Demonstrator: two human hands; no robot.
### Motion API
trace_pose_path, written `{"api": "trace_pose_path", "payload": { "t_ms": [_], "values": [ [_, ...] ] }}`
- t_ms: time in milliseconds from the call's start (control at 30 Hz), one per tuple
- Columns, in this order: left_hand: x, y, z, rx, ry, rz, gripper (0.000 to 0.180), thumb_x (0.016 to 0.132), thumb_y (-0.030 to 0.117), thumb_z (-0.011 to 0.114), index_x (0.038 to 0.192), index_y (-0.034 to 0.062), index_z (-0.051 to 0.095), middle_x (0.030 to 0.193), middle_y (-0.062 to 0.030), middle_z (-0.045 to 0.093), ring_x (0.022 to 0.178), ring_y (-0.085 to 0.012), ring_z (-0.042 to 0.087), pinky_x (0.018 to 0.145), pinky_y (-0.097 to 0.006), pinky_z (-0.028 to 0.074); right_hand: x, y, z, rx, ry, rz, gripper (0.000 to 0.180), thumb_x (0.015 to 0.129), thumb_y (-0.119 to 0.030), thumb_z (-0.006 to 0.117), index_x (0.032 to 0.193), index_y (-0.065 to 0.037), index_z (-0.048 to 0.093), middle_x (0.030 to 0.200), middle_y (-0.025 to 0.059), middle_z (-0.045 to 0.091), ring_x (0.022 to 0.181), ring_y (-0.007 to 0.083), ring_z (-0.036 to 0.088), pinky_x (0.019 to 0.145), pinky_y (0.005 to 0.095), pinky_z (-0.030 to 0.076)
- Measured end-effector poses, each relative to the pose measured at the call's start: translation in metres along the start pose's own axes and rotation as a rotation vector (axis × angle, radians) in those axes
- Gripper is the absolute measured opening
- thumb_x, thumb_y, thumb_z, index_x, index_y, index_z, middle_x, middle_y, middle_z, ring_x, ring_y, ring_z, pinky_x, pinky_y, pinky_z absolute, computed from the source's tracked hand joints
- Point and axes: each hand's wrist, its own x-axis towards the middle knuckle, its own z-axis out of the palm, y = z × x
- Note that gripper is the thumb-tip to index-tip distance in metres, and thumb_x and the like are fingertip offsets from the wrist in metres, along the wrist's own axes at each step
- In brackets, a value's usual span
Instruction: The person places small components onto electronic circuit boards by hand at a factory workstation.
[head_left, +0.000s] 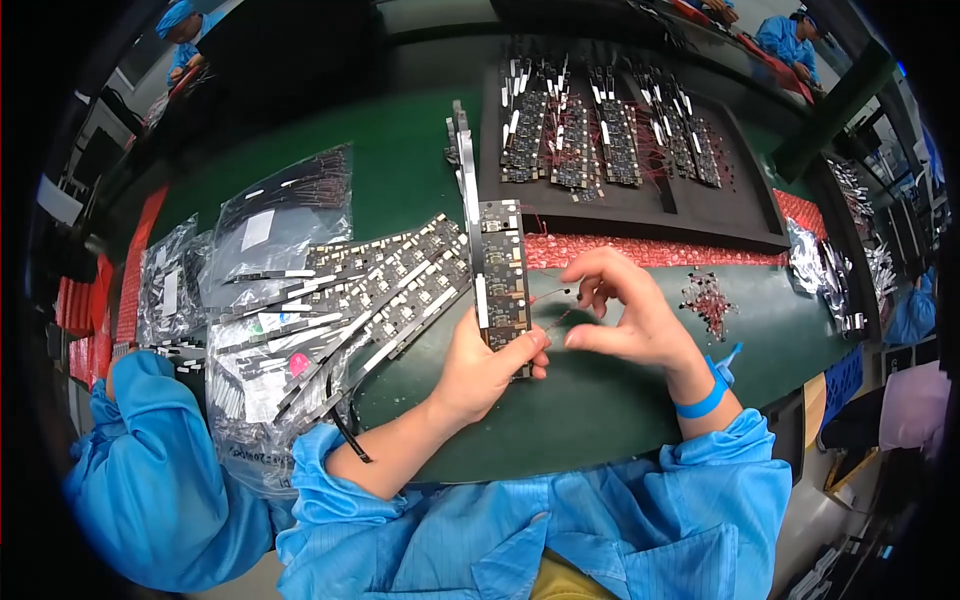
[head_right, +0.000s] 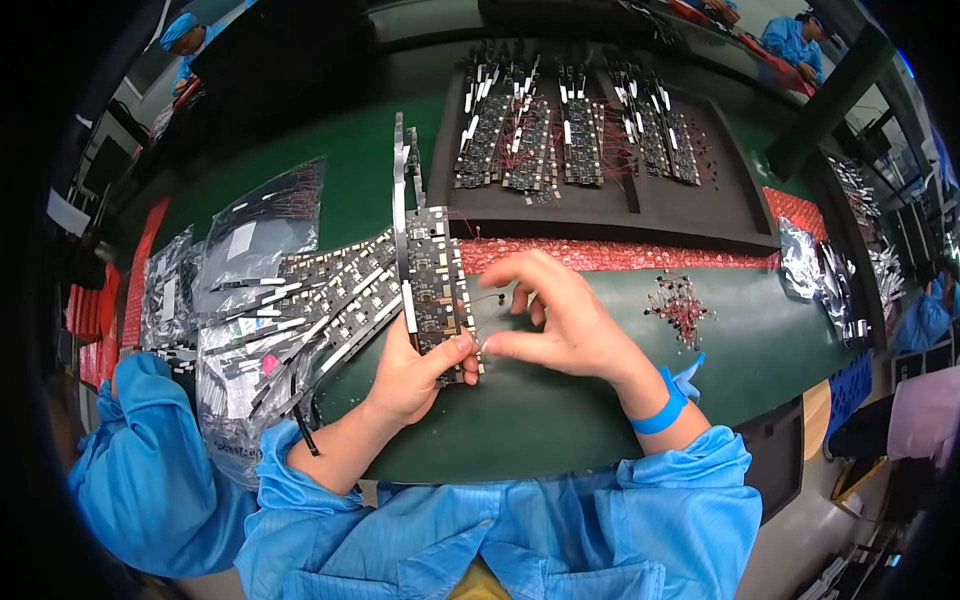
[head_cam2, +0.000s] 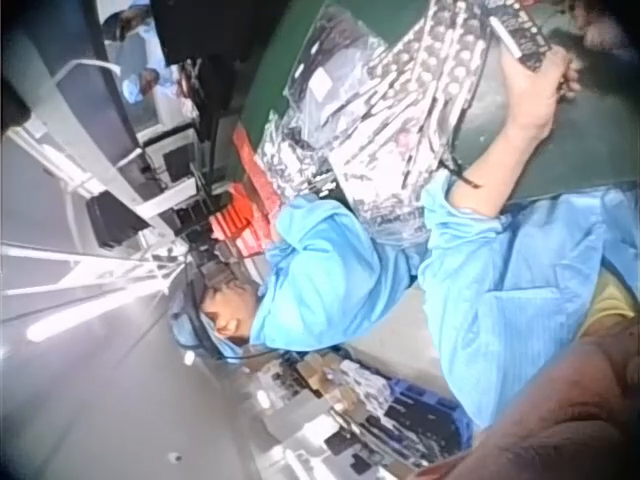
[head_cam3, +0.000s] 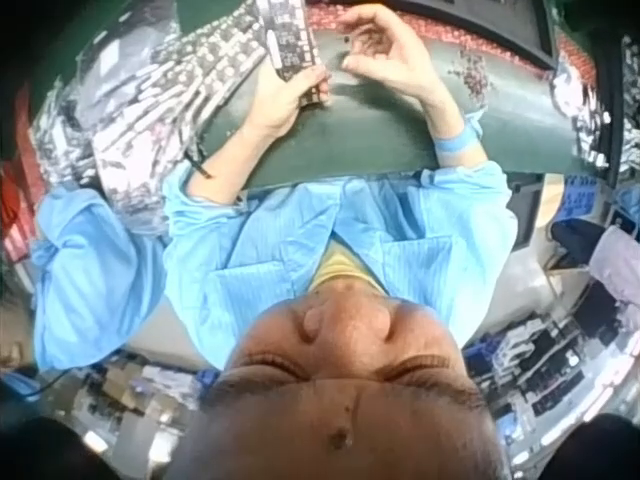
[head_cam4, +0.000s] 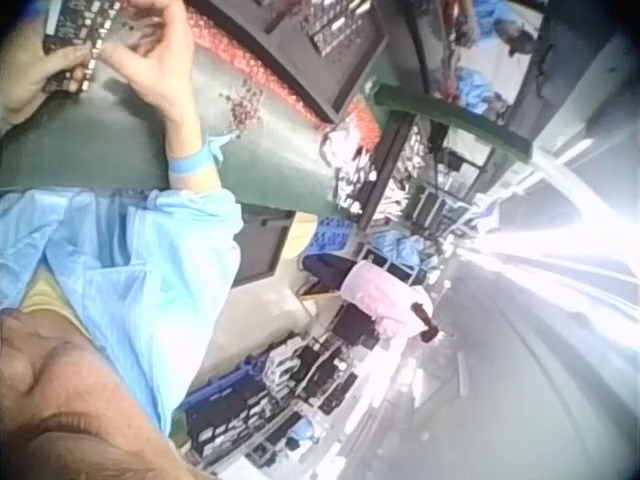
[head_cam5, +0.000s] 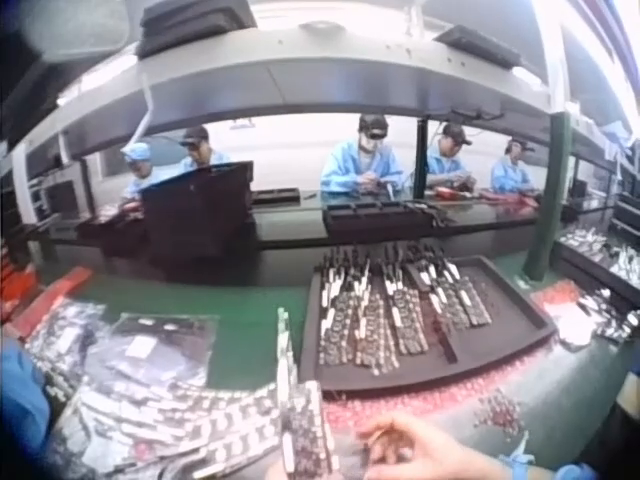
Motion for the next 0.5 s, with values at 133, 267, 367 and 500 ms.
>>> {"api": "trace_pose_path", "payload": {
  "t_ms": [133, 267, 367, 500],
  "values": [
    [0.001, -0.002, 0.002, 0.096, -0.052, 0.03, 0.027, 0.069, 0.0, 0.046, 0.092, -0.0004, 0.033, 0.069, -0.0078, 0.047, 0.056, -0.0119, 0.048, 0.048, -0.023, 0.042, -0.003, 0.009, 0.007, -0.183, -0.027, -0.249, 0.014, 0.057, -0.01, 0.058, 0.068, -0.005, 0.051, 0.066, 0.0075, 0.047, 0.058, 0.0221, 0.046, 0.049, 0.0293, 0.038],
    [0.001, -0.001, 0.002, 0.102, -0.049, 0.009, 0.026, 0.068, -0.001, 0.046, 0.091, -0.0003, 0.033, 0.069, -0.008, 0.047, 0.056, -0.012, 0.049, 0.048, -0.023, 0.043, -0.005, 0.013, 0.007, -0.226, -0.058, -0.257, 0.011, 0.057, -0.008, 0.057, 0.065, -0.005, 0.05, 0.061, 0.0063, 0.048, 0.058, 0.0214, 0.047, 0.048, 0.0296, 0.038],
    [0.001, 0.002, 0.003, 0.115, -0.057, -0.046, 0.025, 0.071, 0.001, 0.04, 0.094, 0.0008, 0.031, 0.073, -0.0103, 0.047, 0.059, -0.0148, 0.05, 0.05, -0.026, 0.045, -0.005, 0.01, 0.006, -0.239, -0.027, -0.303, 0.011, 0.055, -0.003, 0.058, 0.065, -0.005, 0.052, 0.059, 0.0055, 0.05, 0.054, 0.0193, 0.049, 0.047, 0.0263, 0.038],
    [0.0, 0.007, 0.009, -0.056, 0.01, -0.119, 0.029, 0.068, 0.005, 0.031, 0.096, 0.001, 0.03, 0.079, -0.0162, 0.046, 0.064, -0.0221, 0.05, 0.044, -0.033, 0.047, -0.005, 0.008, 0.006, -0.219, 0.073, -0.329, 0.01, 0.053, -0.002, 0.057, 0.061, -0.005, 0.051, 0.056, 0.0043, 0.049, 0.05, 0.0177, 0.047, 0.044, 0.026, 0.037]
  ]
}}
